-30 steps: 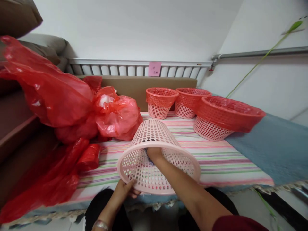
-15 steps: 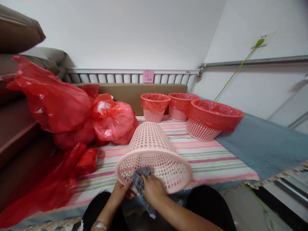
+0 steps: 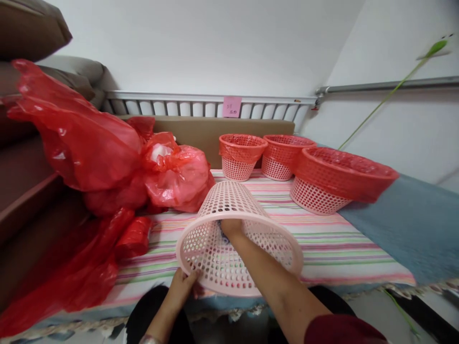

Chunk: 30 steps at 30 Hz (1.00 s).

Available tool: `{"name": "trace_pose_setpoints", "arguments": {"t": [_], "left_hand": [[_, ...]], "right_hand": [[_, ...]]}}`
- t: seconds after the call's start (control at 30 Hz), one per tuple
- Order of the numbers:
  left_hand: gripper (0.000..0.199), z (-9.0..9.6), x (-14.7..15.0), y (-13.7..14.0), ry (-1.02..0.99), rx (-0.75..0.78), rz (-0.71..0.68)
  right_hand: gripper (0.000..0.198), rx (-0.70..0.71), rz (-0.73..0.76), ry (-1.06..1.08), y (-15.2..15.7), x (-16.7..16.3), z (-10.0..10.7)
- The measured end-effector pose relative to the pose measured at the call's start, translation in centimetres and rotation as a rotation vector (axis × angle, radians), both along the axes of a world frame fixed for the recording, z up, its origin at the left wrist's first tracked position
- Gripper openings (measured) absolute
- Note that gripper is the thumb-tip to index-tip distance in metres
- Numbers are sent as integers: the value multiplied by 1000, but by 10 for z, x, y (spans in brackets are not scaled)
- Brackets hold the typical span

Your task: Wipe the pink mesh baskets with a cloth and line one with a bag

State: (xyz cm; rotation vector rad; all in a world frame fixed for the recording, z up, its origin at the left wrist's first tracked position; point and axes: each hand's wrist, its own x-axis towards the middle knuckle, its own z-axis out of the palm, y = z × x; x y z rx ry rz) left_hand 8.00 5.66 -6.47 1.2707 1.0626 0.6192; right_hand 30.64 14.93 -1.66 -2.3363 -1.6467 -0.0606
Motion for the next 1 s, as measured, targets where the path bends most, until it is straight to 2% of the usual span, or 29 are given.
{"name": "trace_pose_setpoints", "arguments": {"t": [0.2,0.33,0.4,0.5,0.63,0.73,0.83,1.0], "left_hand": [[60,-5,7,-7,-58,-176,-90],[60,-8,10,-10,-88,-142,-72],[58,-6,9,-10,-82,-130,-52],[56,1,8,-11,-75,-128,-58],[54,9,7,-14,-93,-115,-55],[53,11,7,-15,-91,-103,-57],[54,12,7,-15,-57,-106,-96],[57,6,8,-11,-46,-102,-126]], "right_hand": [[46,-29,-20,-40,4,1,-8],[42,-124,-9,-57,-13,-7,-2],[39,-182,6,-63,-32,-17,0],[37,-225,71,-84,-79,-38,0],[37,-251,250,-114,-149,-63,-6],[45,-301,321,-132,-173,-66,-6],[38,-285,261,-121,-157,-55,1],[36,-234,111,-79,-82,-27,13]]}}
